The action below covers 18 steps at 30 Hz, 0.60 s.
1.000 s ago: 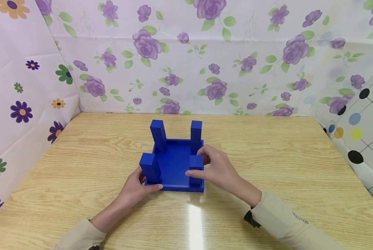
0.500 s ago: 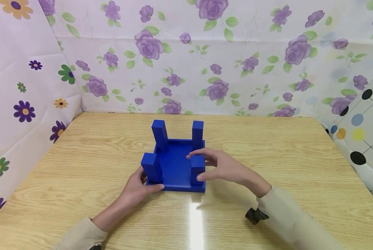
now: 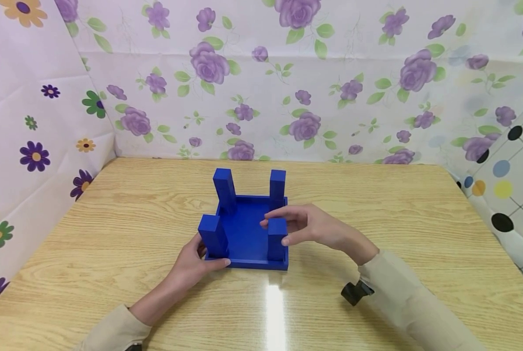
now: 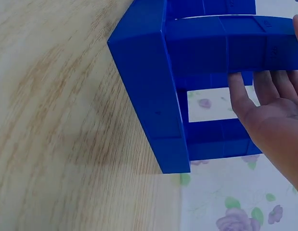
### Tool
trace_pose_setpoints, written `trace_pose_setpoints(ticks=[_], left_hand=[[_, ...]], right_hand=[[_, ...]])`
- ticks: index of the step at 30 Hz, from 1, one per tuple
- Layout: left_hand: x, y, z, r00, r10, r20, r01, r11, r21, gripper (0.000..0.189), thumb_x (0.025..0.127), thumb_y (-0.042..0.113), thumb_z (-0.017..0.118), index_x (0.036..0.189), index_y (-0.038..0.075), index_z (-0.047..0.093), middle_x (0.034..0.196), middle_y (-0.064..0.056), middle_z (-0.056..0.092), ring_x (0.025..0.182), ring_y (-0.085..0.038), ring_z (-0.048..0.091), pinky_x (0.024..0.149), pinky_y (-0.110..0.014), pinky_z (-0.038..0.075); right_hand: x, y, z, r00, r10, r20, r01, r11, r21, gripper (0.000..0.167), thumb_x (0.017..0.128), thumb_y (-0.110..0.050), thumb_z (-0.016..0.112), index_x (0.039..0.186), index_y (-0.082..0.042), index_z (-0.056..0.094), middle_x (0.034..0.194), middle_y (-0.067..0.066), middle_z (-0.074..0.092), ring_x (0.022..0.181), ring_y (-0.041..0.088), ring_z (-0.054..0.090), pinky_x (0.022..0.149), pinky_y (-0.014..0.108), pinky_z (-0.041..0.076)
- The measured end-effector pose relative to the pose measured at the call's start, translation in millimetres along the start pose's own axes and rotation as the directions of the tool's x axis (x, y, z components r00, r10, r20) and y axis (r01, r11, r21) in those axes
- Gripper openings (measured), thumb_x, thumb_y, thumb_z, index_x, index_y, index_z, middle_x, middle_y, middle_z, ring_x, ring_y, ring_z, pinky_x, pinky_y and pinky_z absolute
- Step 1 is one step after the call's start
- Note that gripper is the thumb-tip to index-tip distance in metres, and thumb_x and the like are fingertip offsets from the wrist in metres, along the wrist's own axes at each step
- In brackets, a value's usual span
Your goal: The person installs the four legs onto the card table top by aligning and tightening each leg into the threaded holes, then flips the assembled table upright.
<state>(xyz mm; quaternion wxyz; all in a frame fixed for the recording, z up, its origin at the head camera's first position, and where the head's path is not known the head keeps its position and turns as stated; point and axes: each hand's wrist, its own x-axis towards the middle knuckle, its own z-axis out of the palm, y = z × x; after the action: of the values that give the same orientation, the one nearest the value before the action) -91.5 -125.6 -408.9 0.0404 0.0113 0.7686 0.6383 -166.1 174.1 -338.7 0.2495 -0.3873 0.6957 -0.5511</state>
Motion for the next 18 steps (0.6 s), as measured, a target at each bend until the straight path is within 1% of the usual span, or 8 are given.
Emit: trace_pose_setpoints(ticks=[3,4,6,7,9,10,14,18], left_hand=[[0.0,0.0,0.0,1.0,-0.001,0.001,0.001,1.0,-0.001,0.08,0.074,0.004,0.083,0.143,0.001,0.041,0.137,-0.017,0.05,0.128,-0.037,0.045,0.105,-0.05,0.037],[0.0,-0.1,-0.1,1.0,-0.002,0.002,0.002,1.0,-0.001,0.081,0.074,0.004,0.083,0.143,0.001,0.041,0.137,-0.017,0.049,0.128,-0.037,0.045,0.105,-0.05,0.037],[-0.1,-0.4,-0.2,1.0,-0.001,0.004,0.001,1.0,-0.002,0.081,0.074,0.004,0.082,0.143,0.001,0.041,0.137,-0.017,0.049,0.128,-0.037,0.045,0.105,-0.05,0.037],[-0.1,-0.6,-0.3,1.0,0.0,0.005,0.0,1.0,-0.002,0.081,0.074,0.004,0.082,0.143,0.001,0.04,0.137,-0.017,0.049,0.128,-0.037,0.044,0.105,-0.05,0.037],[-0.2,-0.7,-0.5,1.0,0.0,0.008,0.0,1.0,-0.004,0.081,0.075,0.004,0.082,0.144,0.001,0.04,0.137,-0.017,0.049,0.128,-0.037,0.044,0.105,-0.05,0.037],[-0.2,-0.7,-0.5,1.0,0.001,0.009,0.0,1.0,-0.004,0.081,0.075,0.004,0.082,0.144,0.001,0.04,0.138,-0.017,0.049,0.128,-0.037,0.044,0.105,-0.05,0.037],[-0.6,0.0,-0.7,1.0,-0.004,0.01,0.004,1.0,-0.003,0.081,0.075,0.005,0.082,0.144,0.002,0.039,0.138,-0.017,0.048,0.129,-0.037,0.044,0.105,-0.05,0.037],[-1.0,0.4,-0.9,1.0,-0.004,0.01,0.004,1.0,0.0,0.081,0.075,0.006,0.082,0.144,0.002,0.04,0.138,-0.017,0.048,0.129,-0.037,0.044,0.105,-0.05,0.037]], right_hand=[[-0.5,-1,1,1.0,0.019,-0.018,-0.019,1.0,-0.009,0.047,0.089,-0.004,0.068,0.135,-0.005,0.056,0.128,0.014,0.06,0.058,0.019,0.036,0.054,0.029,0.032],[-0.7,-1,1,0.999,0.027,-0.02,-0.027,1.0,-0.006,0.048,0.089,-0.004,0.069,0.134,-0.003,0.055,0.128,0.014,0.06,0.063,0.017,0.043,0.057,0.027,0.037],[-0.8,-2,2,0.999,0.041,-0.028,-0.041,0.999,-0.009,0.048,0.088,-0.004,0.07,0.134,0.0,0.055,0.128,0.014,0.06,0.082,0.013,0.056,0.071,0.023,0.046],[-0.8,-3,3,0.998,0.048,-0.034,-0.049,0.999,-0.017,0.048,0.088,-0.005,0.071,0.133,0.001,0.055,0.128,0.013,0.06,0.095,0.013,0.058,0.08,0.023,0.047],[-0.8,-5,5,0.997,0.056,-0.051,-0.059,0.997,-0.04,0.048,0.087,-0.007,0.072,0.131,0.001,0.056,0.126,0.013,0.061,0.117,0.017,0.054,0.096,0.027,0.045],[-0.7,-6,6,0.996,0.057,-0.064,-0.061,0.996,-0.059,0.047,0.086,-0.007,0.073,0.129,0.0,0.056,0.125,0.013,0.061,0.122,0.019,0.052,0.101,0.03,0.042],[-1.2,-9,12,0.987,0.065,-0.147,-0.086,0.985,-0.147,0.045,0.082,-0.011,0.078,0.124,-0.008,0.061,0.12,0.008,0.063,0.117,0.022,0.055,0.098,0.031,0.045],[-1.8,-9,19,0.967,0.068,-0.246,-0.123,0.969,-0.216,0.045,0.078,-0.015,0.082,0.118,-0.011,0.064,0.118,0.004,0.062,0.11,0.022,0.057,0.093,0.032,0.047]])
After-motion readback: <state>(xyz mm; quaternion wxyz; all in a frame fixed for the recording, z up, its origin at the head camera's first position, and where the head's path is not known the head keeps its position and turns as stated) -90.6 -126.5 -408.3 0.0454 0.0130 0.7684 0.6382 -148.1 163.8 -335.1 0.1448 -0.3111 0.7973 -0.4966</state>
